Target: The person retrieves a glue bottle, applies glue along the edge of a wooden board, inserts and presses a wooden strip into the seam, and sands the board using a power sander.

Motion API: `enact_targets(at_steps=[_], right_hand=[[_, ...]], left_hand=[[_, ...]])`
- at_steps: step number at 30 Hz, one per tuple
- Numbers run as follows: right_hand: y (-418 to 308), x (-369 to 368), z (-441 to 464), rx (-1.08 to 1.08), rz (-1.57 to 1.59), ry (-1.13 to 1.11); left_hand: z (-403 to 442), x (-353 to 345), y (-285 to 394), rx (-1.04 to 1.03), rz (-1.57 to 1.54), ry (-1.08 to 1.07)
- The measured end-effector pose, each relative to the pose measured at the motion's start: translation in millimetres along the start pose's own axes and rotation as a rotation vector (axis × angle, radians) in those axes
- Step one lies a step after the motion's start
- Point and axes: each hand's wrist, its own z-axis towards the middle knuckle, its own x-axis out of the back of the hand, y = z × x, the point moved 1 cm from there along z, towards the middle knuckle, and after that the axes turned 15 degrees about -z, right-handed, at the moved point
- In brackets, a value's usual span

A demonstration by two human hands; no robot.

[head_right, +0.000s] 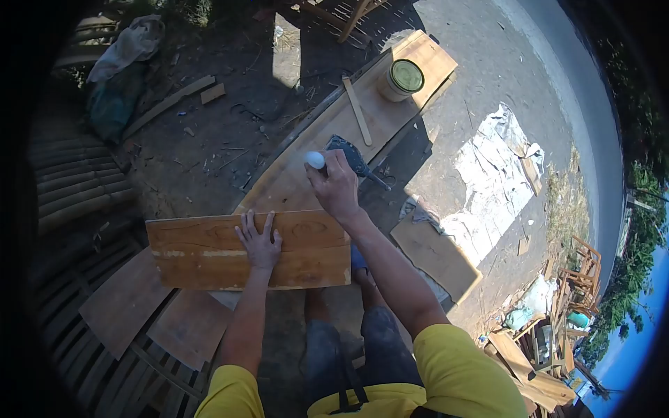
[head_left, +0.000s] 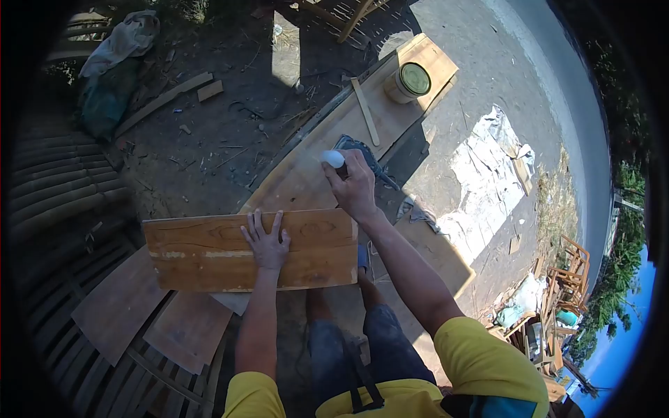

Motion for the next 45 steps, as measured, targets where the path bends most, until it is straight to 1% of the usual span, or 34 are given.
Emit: enact_targets(at_steps=[2,4,5,7,9,13,15,17,20,22,24,26,27,29,30,32,33,35,36,37,39,40,41,43,44,45], right_hand=[[20.4,46.3,26.2,-0.101,-0.079,0.075],[59.1,75.1,56.0,-0.221,-0.172,0.102],[86.2,78.1,67.9,-0.281,-0.217,0.100],[148.5,69.5,90.0,-0.290,-0.399,0.066],[190.1,52.1,108.7,-0.300,-0.445,0.030],[223.1,19.9,135.5,-0.352,-0.442,-0.047],[228.8,11.8,137.4,-0.343,-0.476,0.032],[232.1,8.4,135.5,-0.344,-0.486,0.020],[249.1,12.2,121.4,-0.393,-0.686,0.121],[192.8,46.1,96.2,-0.497,-0.289,-0.051],[121.3,59.1,61.0,-0.234,-0.010,-0.198],[81.0,54.2,30.7,0.135,-0.266,-0.359],[73.0,48.3,26.8,0.140,-0.265,-0.368],[62.0,38.1,21.7,0.098,-0.500,-0.462],[65.5,33.6,27.0,0.075,-0.469,-0.485],[60.2,27.9,36.9,0.098,-0.492,-0.492],[58.1,32.4,38.9,0.119,-0.521,-0.502],[58.7,41.7,41.9,0.146,-0.515,-0.444],[56.3,43.8,40.4,0.163,-0.481,-0.400],[53.4,50.7,38.8,0.171,-0.466,-0.397],[50.3,79.6,30.0,0.083,-0.435,-0.223],[43.4,93.5,25.0,0.049,-0.474,-0.175],[35.1,110.7,21.8,0.019,-0.521,-0.122],[14.8,143.4,15.7,0.022,-0.517,-0.046],[9.9,156.0,12.3,-0.016,-0.534,-0.042],[4.2,167.9,9.2,-0.023,-0.543,-0.046]], left_hand=[[0.1,5.2,4.1,0.000,-0.001,-0.015],[7.9,12.9,6.2,0.001,0.006,-0.019],[10.3,18.2,5.9,-0.011,-0.003,-0.057],[13.3,28.8,5.1,-0.017,0.005,-0.097],[19.1,37.3,4.4,-0.069,0.014,-0.148],[25.5,41.9,1.2,-0.047,-0.021,-0.207],[26.9,43.0,-0.6,-0.041,-0.070,-0.226],[27.7,46.5,-4.9,-0.039,-0.082,-0.239],[29.3,51.7,-19.6,-0.049,-0.121,-0.266],[36.2,61.4,-37.6,-0.059,-0.147,-0.279],[43.4,82.7,-68.8,0.018,-0.119,-0.177],[53.8,115.9,-102.6,0.139,0.000,-0.095],[57.6,131.1,-120.5,0.148,0.000,-0.095],[68.2,152.0,-148.4,0.187,0.162,-0.341],[79.4,157.2,-152.2,0.189,0.162,-0.337],[97.3,163.9,-155.9,0.141,0.228,-0.580],[96.9,171.4,-153.0,0.137,0.216,-0.578],[100.5,190.7,-153.6,0.289,0.167,-0.729],[87.6,195.3,-162.3,0.153,0.161,-0.615],[75.2,198.6,-173.3,0.162,0.175,-0.606],[47.8,214.3,-187.1,0.032,-0.020,-0.234],[41.7,232.3,-178.4,0.207,0.036,-0.329],[33.5,240.4,-181.0,0.214,0.031,-0.318],[18.3,252.6,-190.5,0.396,-0.005,-0.279],[13.0,253.6,-190.7,0.402,-0.010,-0.267],[6.4,254.7,-192.0,0.522,-0.026,-0.240]])
